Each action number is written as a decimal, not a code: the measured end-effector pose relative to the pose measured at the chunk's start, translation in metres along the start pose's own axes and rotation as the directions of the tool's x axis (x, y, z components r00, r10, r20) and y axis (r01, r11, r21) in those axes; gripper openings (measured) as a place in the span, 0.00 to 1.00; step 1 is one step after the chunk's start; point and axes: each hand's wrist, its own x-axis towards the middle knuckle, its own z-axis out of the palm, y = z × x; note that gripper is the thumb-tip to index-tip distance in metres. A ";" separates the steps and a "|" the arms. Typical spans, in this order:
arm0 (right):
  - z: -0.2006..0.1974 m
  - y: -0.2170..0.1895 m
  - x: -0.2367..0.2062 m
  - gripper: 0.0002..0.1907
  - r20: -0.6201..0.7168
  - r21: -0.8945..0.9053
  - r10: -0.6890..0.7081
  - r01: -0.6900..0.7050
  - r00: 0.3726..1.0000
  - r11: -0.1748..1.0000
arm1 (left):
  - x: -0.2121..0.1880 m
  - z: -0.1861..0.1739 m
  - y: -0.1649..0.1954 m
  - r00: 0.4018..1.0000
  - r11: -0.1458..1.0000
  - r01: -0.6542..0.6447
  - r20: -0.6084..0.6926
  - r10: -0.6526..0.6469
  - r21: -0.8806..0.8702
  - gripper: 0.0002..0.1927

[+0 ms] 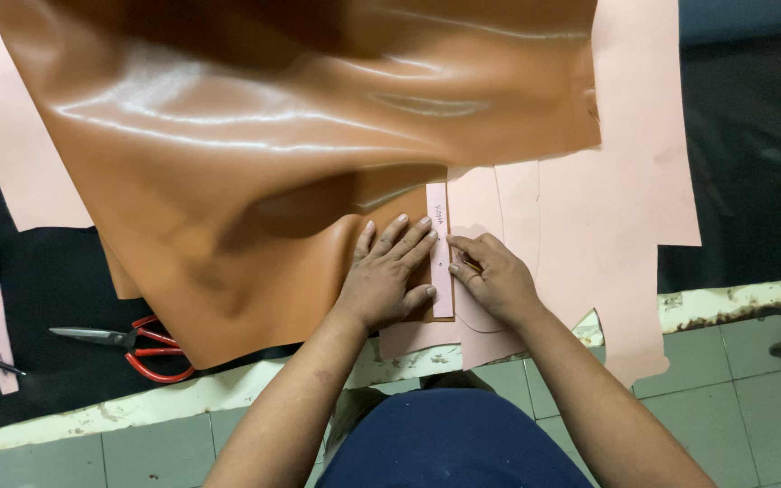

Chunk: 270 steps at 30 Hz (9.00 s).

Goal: The person traces around a pink paper pattern on a brown leather sheet with a pen, then cuts along the marked lines with red-handled scissors. They then sort and match pairs of pink sandal sole cutouts on a worktable and place a matched pair on the leather sheet.

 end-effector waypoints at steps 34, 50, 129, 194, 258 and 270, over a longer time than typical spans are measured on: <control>0.003 -0.006 -0.001 0.19 -0.069 -0.053 -0.074 0.071 0.995 0.996 | 0.003 0.004 -0.001 0.999 1.000 0.019 -0.028 -0.019 0.012 0.41; 0.010 -0.004 0.000 0.19 -0.117 -0.108 -0.151 0.138 0.982 0.984 | 0.004 0.001 0.002 0.998 0.997 0.056 -0.026 -0.058 -0.049 0.41; -0.037 -0.053 0.084 0.09 0.332 -0.371 -0.412 0.519 0.849 0.770 | 0.050 0.075 0.108 0.983 0.889 0.176 -0.029 -0.181 0.423 0.19; -0.035 0.010 0.063 0.10 0.239 0.789 -0.011 -0.188 0.971 0.585 | -0.023 0.008 0.087 0.800 0.503 0.129 -0.210 -0.562 -0.854 0.19; 0.439 -0.541 -0.005 0.07 0.753 0.573 -0.627 0.270 0.198 0.773 | -0.590 -0.102 -0.292 0.184 -0.117 -0.541 0.018 -0.983 -0.833 0.06; 0.562 -0.715 0.033 0.09 0.769 0.588 -0.446 -0.232 0.458 0.775 | -0.659 -0.178 -0.460 -0.015 0.102 -0.537 -0.112 -0.994 -0.838 0.10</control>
